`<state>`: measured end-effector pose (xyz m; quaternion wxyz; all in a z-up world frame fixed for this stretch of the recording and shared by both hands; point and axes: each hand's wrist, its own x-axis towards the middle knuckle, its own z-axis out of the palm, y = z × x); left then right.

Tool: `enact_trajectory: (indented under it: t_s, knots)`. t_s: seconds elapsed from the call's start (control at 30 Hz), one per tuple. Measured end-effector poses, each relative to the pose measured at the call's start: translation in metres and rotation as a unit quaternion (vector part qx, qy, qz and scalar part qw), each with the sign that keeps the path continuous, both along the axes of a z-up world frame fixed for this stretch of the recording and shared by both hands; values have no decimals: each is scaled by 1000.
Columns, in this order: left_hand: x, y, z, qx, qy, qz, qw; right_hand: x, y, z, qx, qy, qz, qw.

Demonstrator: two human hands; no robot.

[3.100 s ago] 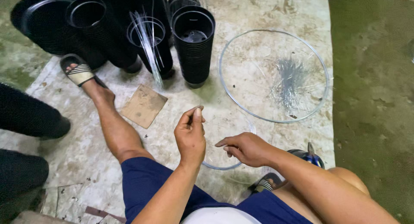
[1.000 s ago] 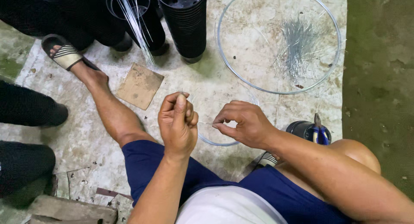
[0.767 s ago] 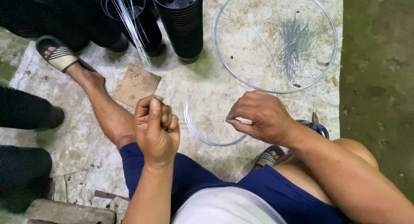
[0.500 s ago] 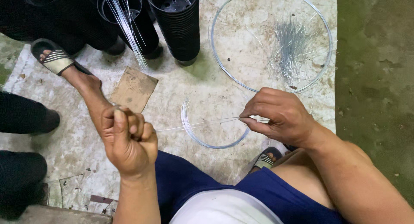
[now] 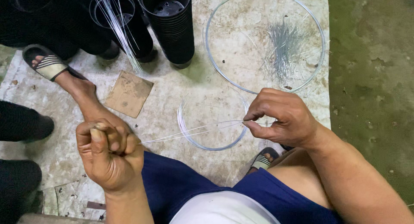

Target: The person sits on the floor and repeatedly cuts thin wire segments using pliers. They hold the wire with one hand, cut it with the pliers, and place the cut pieces into a glass bowl. The process is repeated multiple times.

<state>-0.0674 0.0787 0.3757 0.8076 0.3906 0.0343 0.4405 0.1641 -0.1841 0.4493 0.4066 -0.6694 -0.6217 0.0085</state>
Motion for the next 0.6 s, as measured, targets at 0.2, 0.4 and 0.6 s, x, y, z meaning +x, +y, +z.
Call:
enact_trajectory:
  t_s: [0.2, 0.4, 0.6]
  knots:
    - [-1, 5, -4, -2, 0, 4, 1000, 0, 0, -3, -6, 25, 4, 1000]
    - [1, 5, -9, 24, -4, 3, 1000, 1, -3, -12, -77, 106, -38, 991]
    - [14, 7, -19, 41, -3, 55, 998, 2, 3, -31, -105, 231, -84, 964]
